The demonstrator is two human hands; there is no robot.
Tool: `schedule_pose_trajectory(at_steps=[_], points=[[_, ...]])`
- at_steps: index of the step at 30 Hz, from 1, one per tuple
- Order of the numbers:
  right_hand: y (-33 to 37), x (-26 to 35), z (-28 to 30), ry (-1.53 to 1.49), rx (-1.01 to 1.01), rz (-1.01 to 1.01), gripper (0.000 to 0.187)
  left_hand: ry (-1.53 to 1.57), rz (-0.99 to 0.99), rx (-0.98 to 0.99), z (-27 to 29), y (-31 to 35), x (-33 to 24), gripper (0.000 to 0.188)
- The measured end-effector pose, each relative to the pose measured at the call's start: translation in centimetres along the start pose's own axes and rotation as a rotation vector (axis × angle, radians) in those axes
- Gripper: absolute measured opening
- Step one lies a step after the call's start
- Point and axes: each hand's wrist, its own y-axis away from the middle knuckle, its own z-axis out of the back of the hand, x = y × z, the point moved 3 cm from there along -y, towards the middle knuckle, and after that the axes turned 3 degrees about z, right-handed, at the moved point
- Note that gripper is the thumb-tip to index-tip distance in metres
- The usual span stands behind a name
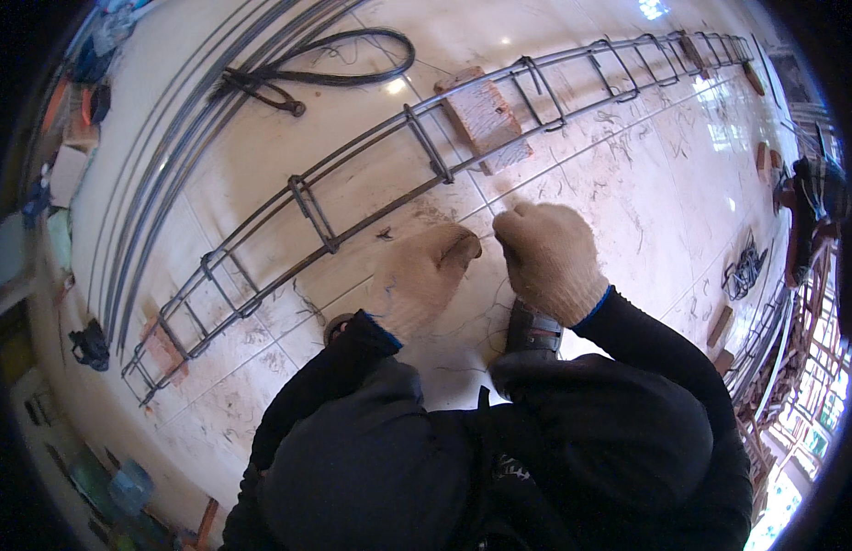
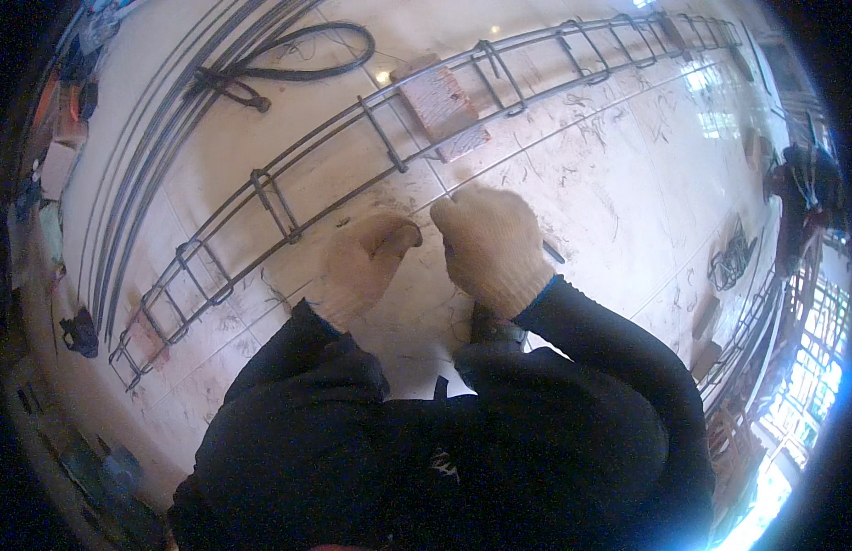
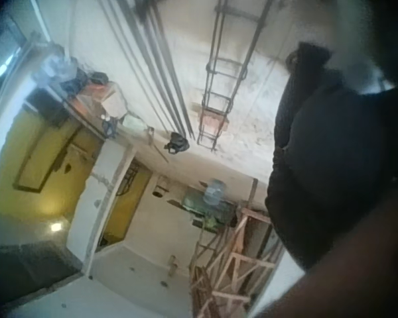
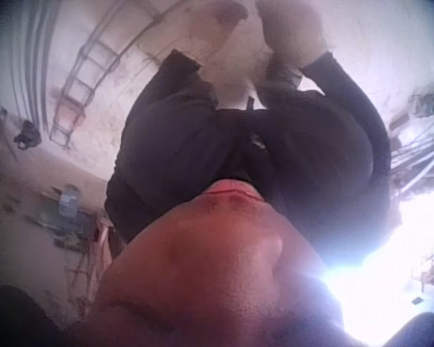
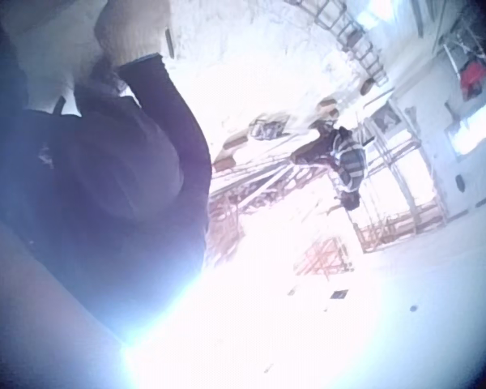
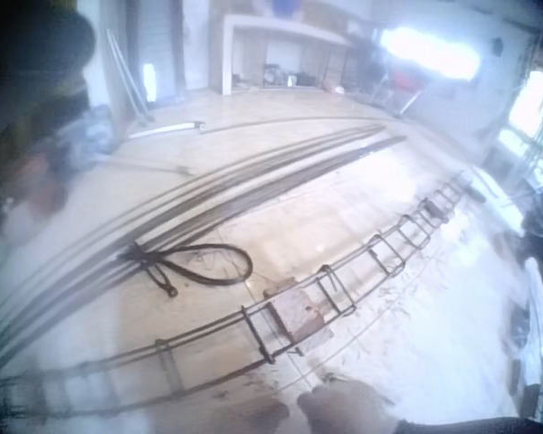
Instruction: The person assembles a metal ladder-like frame on a tiled floor. They place metal rods into the frame, wrap wire around the joints by hand, and use pliers to twist and secure the wire at multiple points.
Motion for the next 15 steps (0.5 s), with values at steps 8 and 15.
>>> schedule_pose_trajectory(at_steps=[8,15], points=[[-0.1,-2.3,0.2,-0.542,0.122,0.114,0.014,0.289,-0.069,-0.012,-3.9,1.0,4.8,0.015],[0.4,-0.7,-1.2,-0.754,0.292,-0.224,0.019,-0.001,-0.190,-0.254,-1.0,1.3,3.1,0.015]])
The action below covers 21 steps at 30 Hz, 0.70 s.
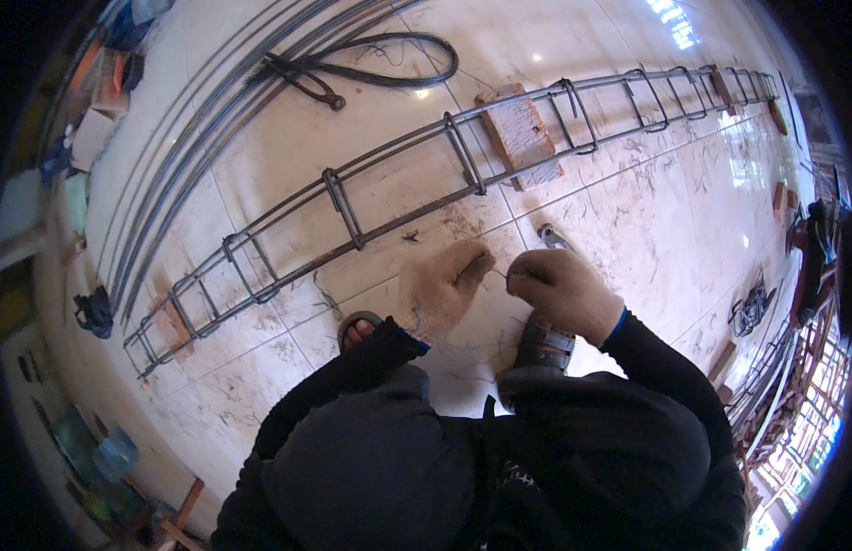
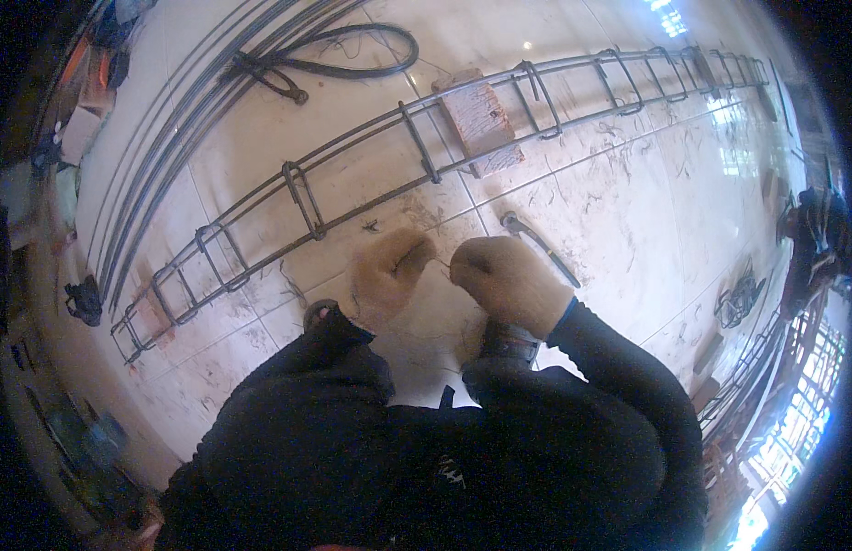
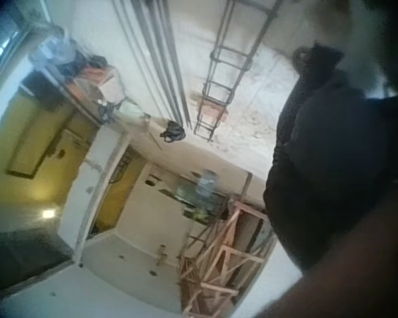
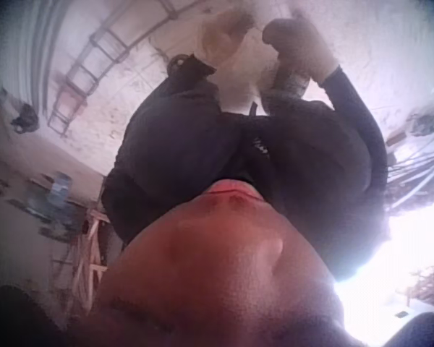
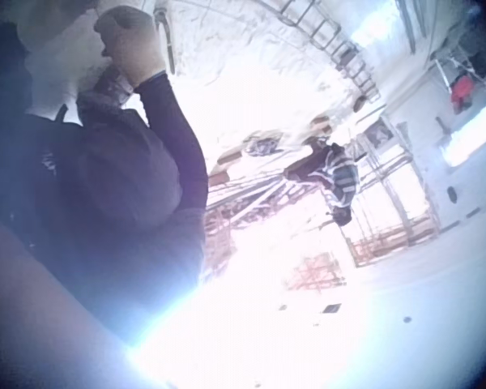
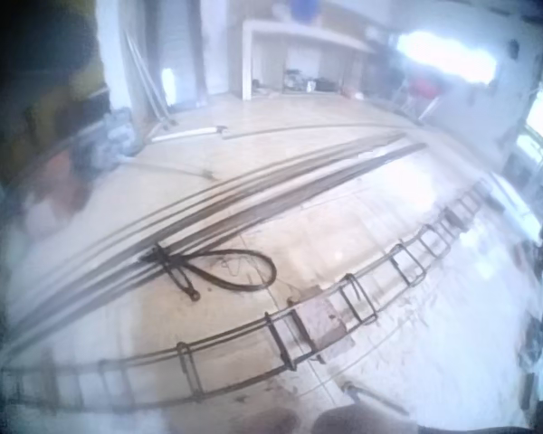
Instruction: The person assembles a metal ladder-like frame on a tiled floor. They place metal rods into the frame, wrap wire around the joints by hand, and use pliers to twist and secure the wire at multiple points.
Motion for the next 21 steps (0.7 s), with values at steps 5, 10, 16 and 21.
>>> schedule_pose_trajectory(at_steps=[5,10,16,21], points=[[-0.4,-3.4,0.5,-0.415,0.113,0.114,0.018,0.247,0.055,-0.055,-1.7,0.6,0.6,0.017],[-0.5,-1.6,0.8,-0.831,0.038,-0.154,0.028,0.493,0.218,-0.003,-2.4,-0.9,1.2,0.022],[-1.5,-2.4,-0.7,-0.245,-0.213,0.034,0.041,1.351,0.575,0.280,-1.8,-1.4,4.4,0.029],[-0.8,-2.5,-4.2,-0.611,0.154,-0.084,0.052,1.220,0.610,-0.053,-2.4,-2.1,1.5,0.036]])
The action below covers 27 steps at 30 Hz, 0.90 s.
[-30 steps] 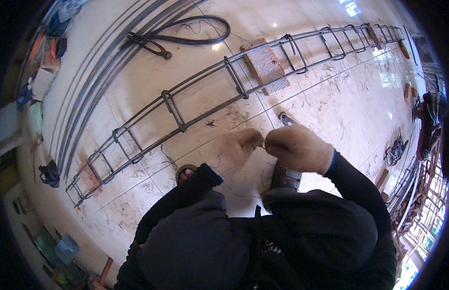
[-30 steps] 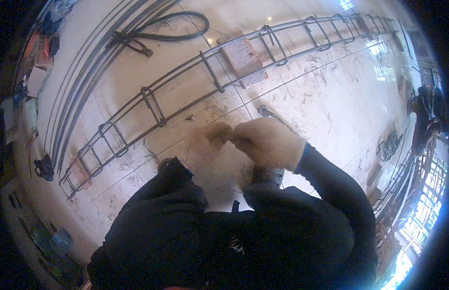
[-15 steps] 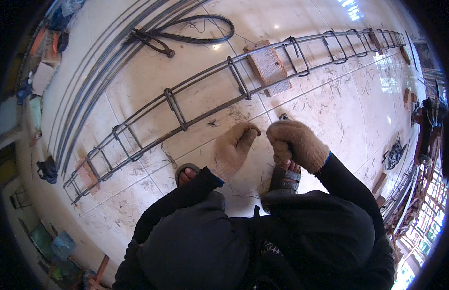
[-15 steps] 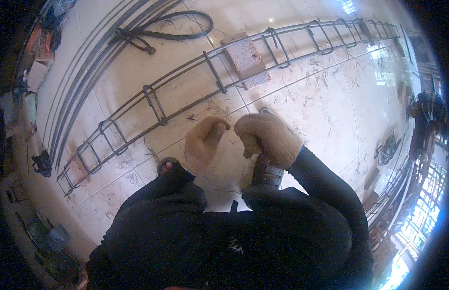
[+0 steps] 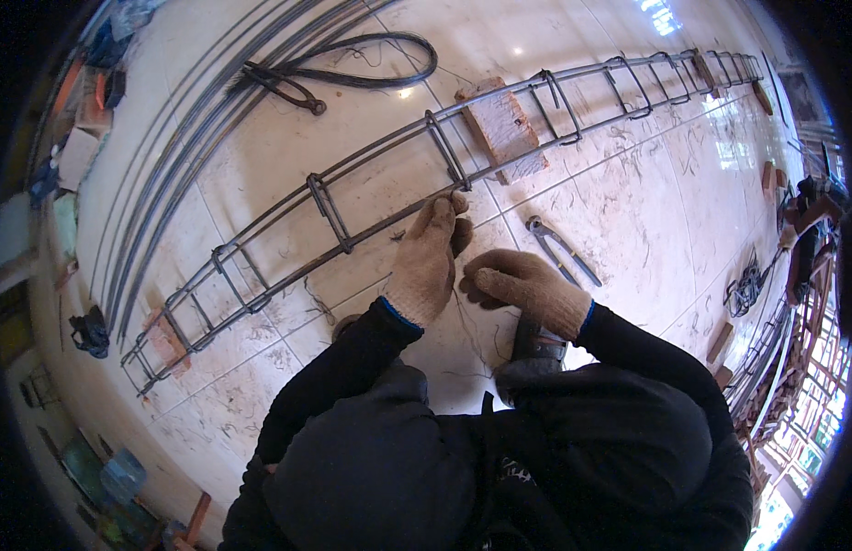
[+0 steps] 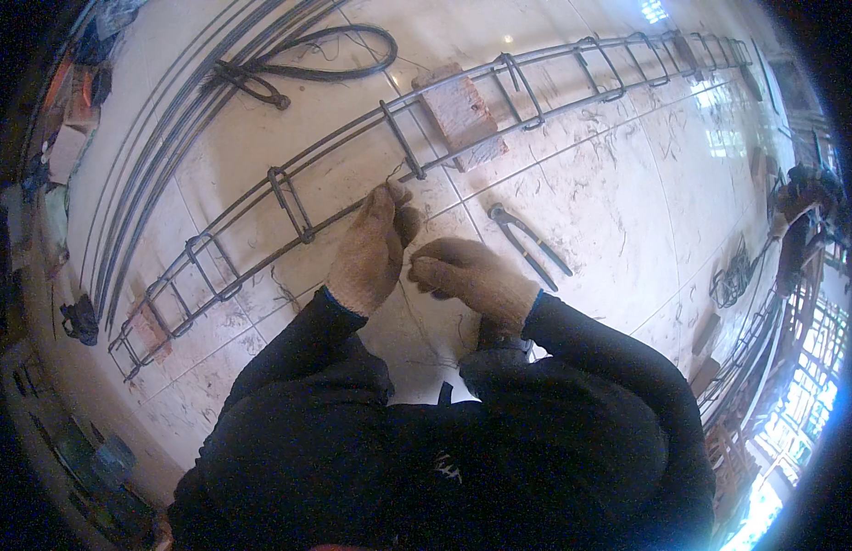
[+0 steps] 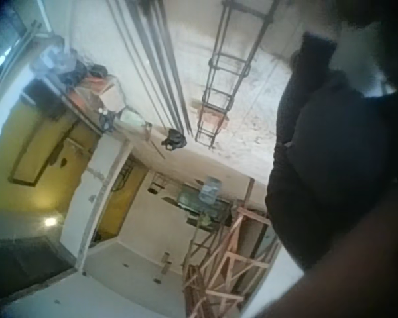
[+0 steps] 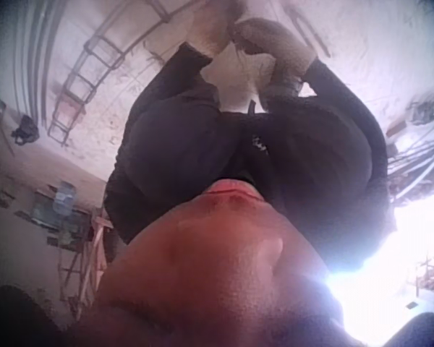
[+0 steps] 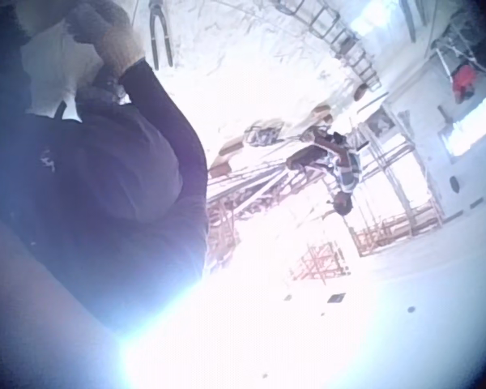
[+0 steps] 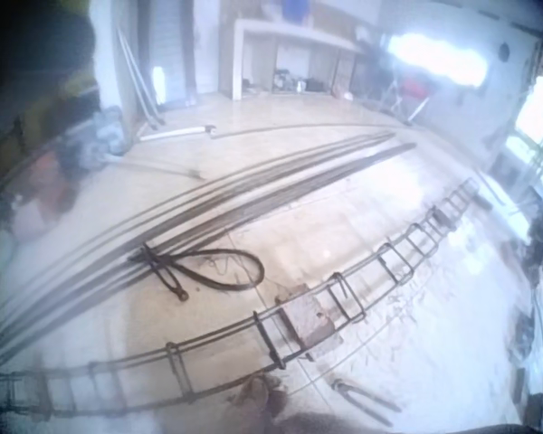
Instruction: The person assembles a metal ladder-like frame on a tiled floor. They place metal rods into the frame, wrap wire around the joints by hand, and use pliers to twist and secure the wire at multiple points.
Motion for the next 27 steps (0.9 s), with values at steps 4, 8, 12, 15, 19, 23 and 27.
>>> schedule_pose_trajectory(at_steps=[4,8,12,15,19,23,27], points=[[0.5,1.3,-1.1,-0.286,0.052,-0.141,0.048,-0.147,-0.148,-0.025,0.0,-0.6,0.2,0.039],[0.4,0.1,-0.6,-0.210,0.094,-0.156,0.042,-0.427,-0.357,-0.029,0.7,-1.3,-0.9,0.035],[0.2,0.7,1.0,0.261,-0.104,0.019,0.033,-0.511,-0.474,-0.092,1.4,-1.7,-2.4,0.022],[0.5,2.6,2.4,0.972,-0.390,0.313,0.020,-0.783,-0.591,-0.205,2.3,-0.9,-3.0,0.021],[1.9,5.6,2.3,1.235,-0.436,0.314,0.012,-1.041,-0.886,-0.232,1.9,0.3,-3.8,0.021],[1.3,3.9,2.1,0.896,-0.322,0.490,0.017,-1.013,-1.018,-0.318,1.6,0.5,-4.3,0.017],[1.6,4.4,0.7,-0.063,-0.020,-0.122,0.019,-1.010,-1.175,-0.380,1.6,0.5,-6.4,0.015]])
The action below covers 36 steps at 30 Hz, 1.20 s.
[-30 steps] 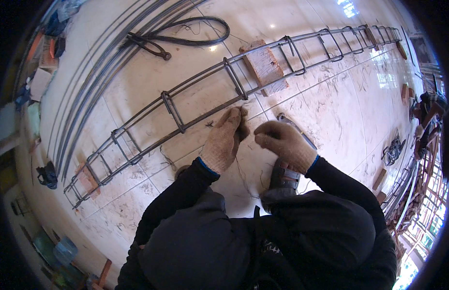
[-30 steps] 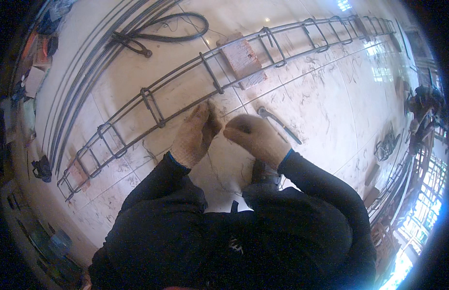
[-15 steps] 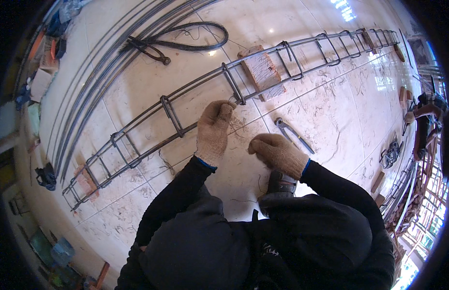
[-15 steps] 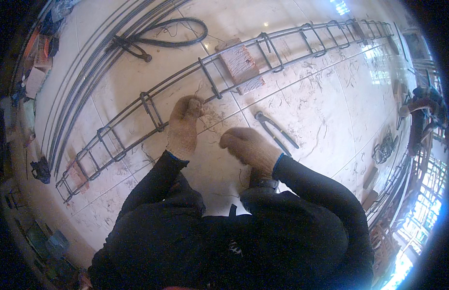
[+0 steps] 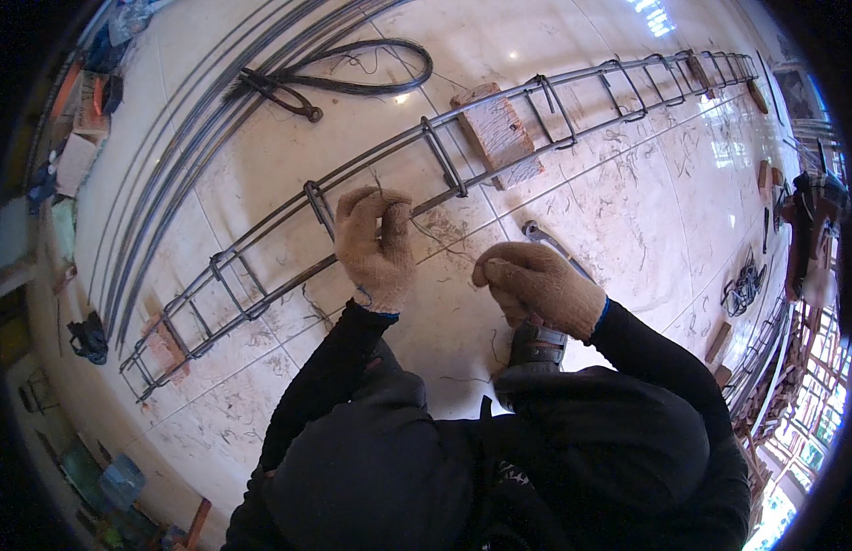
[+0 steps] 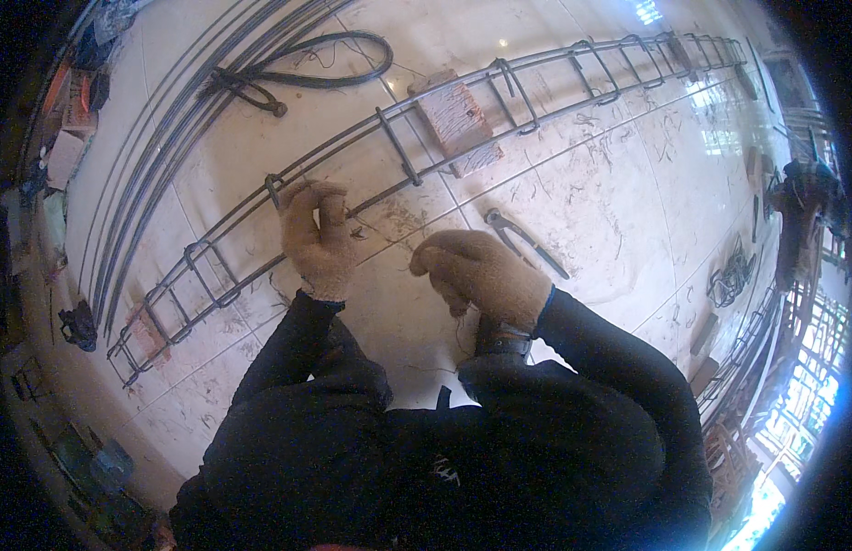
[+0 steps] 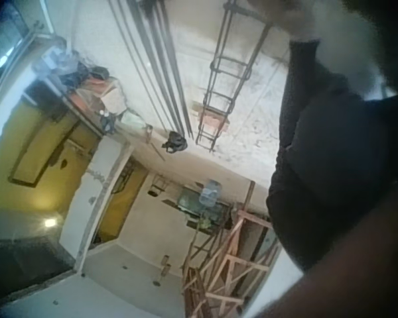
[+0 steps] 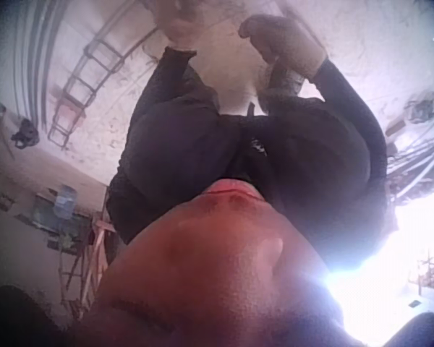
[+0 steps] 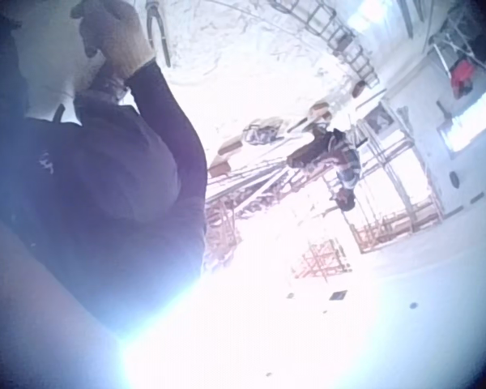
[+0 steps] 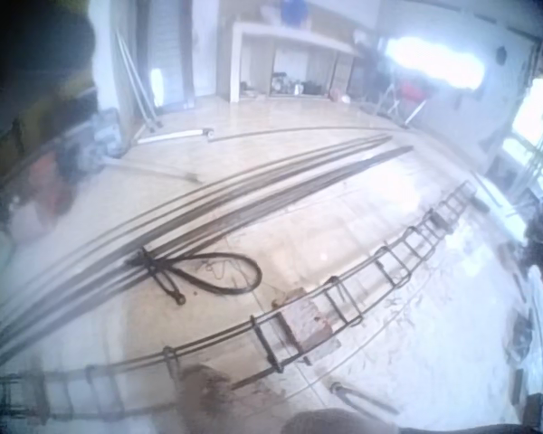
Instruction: The person assembles a metal ladder-like frame on a tiled floor. They place metal rods into the frame, wrap wire around the joints by hand, and use pliers to twist and secure the wire at multiple points.
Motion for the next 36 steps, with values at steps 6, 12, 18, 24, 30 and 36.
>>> schedule_pose_trajectory(at_steps=[6,12,18,24,30,36], points=[[1.5,3.7,-2.3,0.336,-0.003,0.170,0.015,-0.067,-0.117,-0.139,3.2,-1.4,-2.2,0.018],[3.1,8.1,-3.8,0.941,-0.313,0.516,0.014,-0.066,-0.079,-0.301,5.5,-4.8,-1.9,0.025],[2.6,4.7,-1.9,0.933,-0.437,0.288,0.016,0.030,0.190,-0.262,3.2,-5.0,2.4,0.022],[5.3,0.9,-0.7,1.083,-0.511,-0.166,0.031,0.219,0.175,-0.017,-0.4,-0.8,2.1,0.014],[5.5,3.8,-2.4,1.234,-0.667,0.177,0.060,0.268,0.068,0.185,-3.4,2.3,-0.5,0.010],[0.9,0.6,-0.4,0.666,-0.427,0.379,0.032,0.507,0.263,0.369,-5.2,2.6,-1.7,0.006]])
